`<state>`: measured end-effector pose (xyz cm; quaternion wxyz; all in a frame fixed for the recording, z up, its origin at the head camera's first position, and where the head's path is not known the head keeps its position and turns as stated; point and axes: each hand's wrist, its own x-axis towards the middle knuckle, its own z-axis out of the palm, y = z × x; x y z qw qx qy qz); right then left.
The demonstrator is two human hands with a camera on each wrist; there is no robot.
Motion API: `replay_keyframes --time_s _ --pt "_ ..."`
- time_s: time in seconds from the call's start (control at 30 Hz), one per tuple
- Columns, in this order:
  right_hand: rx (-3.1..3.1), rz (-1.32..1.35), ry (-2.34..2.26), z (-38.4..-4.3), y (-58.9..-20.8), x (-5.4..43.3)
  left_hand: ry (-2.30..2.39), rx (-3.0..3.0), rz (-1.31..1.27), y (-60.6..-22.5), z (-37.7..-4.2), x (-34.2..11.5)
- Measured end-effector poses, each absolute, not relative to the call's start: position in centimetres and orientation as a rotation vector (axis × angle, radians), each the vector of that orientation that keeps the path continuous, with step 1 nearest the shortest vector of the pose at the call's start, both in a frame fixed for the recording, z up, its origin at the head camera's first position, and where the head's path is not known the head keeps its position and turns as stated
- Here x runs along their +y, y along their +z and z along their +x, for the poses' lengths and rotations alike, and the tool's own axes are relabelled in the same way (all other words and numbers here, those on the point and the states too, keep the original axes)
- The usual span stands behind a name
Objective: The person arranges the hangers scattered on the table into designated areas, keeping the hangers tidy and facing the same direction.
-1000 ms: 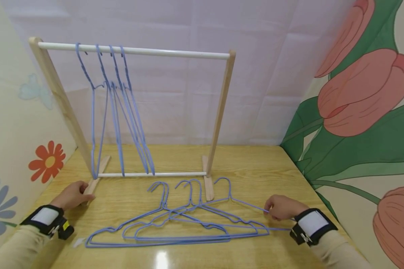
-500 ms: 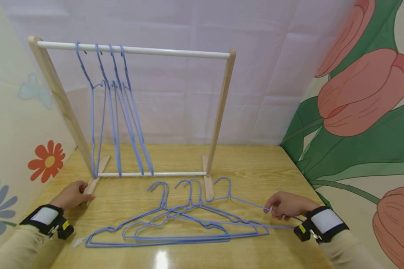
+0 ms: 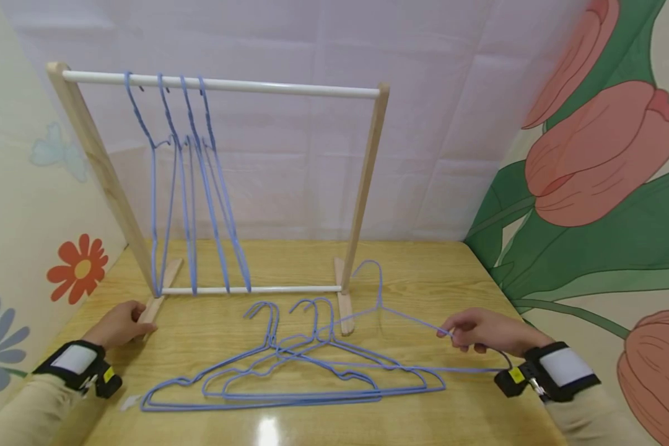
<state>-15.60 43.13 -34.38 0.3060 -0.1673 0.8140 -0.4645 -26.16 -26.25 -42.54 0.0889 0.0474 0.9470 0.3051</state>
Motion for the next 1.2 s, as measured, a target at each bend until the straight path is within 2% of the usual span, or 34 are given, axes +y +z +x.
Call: replay_keyframes --time_s 0.73,1.2 --pt "2.168 -0.49 -1.336 -15.0 -32.5 43.7 0.929 2.819 0.127 -42.4 -26.1 -26.1" --pt "2.229 -0.561 -1.396 -15.6 -30.5 41.8 0.923 2.815 0.11 -42.4 -26.1 -26.1"
